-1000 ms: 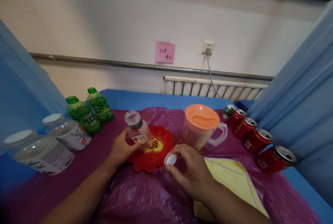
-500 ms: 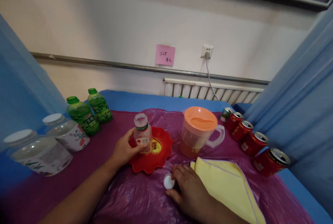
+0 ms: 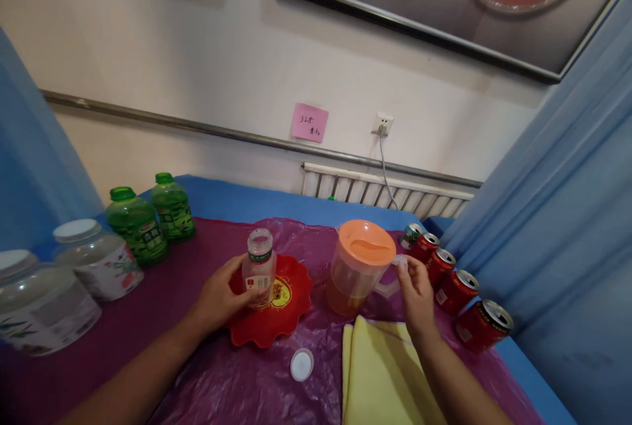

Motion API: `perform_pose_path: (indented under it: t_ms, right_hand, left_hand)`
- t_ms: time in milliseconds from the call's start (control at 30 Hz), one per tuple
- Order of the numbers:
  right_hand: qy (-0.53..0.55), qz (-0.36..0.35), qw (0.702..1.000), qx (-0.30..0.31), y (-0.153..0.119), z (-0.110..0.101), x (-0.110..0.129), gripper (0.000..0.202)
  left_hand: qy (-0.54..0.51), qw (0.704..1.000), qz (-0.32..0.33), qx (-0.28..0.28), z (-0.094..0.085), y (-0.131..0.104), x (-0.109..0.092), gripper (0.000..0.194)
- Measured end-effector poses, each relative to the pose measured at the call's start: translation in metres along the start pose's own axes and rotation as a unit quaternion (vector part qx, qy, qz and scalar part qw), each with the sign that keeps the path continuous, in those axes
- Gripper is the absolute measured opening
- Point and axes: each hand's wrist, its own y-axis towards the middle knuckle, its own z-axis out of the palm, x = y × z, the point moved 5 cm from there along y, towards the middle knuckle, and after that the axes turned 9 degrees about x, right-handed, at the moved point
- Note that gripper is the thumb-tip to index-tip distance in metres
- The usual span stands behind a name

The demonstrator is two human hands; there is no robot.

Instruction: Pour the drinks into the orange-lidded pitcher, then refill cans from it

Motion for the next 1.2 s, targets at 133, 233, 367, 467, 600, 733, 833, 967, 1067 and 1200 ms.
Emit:
perform_pose_path:
  t_ms: [133,233,367,467,600,733,833,967,1067,1200]
  right_hand:
    - [0.076,0.039,0.996,0.04,0.003,0.02,-0.003,0.054]
    - [0.168,0.06,0.984,0.022,0.004,0.026,-0.006,0.055]
    - [0.219,0.086,0.972,0.017,0.014,0.031,-0.001,0.056]
    - [0.202,0.102,0.974,0.017,0.029,0.034,0.01,0.057]
    - [0.155,0.099,0.981,0.056,0.051,0.038,0.031,0.059]
    - [0.1,0.056,0.987,0.115,0.073,0.039,0.062,0.059]
    - [0.08,0.022,0.987,0.138,0.089,0.04,0.091,0.057]
    - [0.052,-0.021,0.982,0.181,0.106,0.05,0.129,0.057]
    - [0.019,-0.05,0.977,0.206,0.115,0.06,0.152,0.054]
    - [-0.019,-0.079,0.971,0.224,0.122,0.072,0.176,0.054]
  left_hand:
    - [0.009,1.0,0.025,-0.005,-0.001,-0.001,-0.003,0.06]
    - [0.013,1.0,0.029,0.001,-0.001,-0.002,-0.003,0.061]
    - [0.02,1.0,0.017,0.012,0.001,-0.002,0.002,0.064]
    - [0.02,1.0,0.011,0.014,0.002,-0.002,0.006,0.066]
    - [0.017,1.0,0.003,0.003,0.002,-0.003,0.01,0.067]
    - [-0.015,1.0,0.0,0.0,0.005,-0.006,0.011,0.073]
    - [-0.034,0.999,-0.006,-0.003,0.008,-0.008,0.014,0.074]
    - [-0.047,0.999,0.009,0.002,0.011,-0.008,0.017,0.065]
    - [-0.04,0.999,0.016,0.003,0.012,-0.007,0.019,0.065]
    - [-0.035,0.999,0.02,0.011,0.011,-0.008,0.018,0.069]
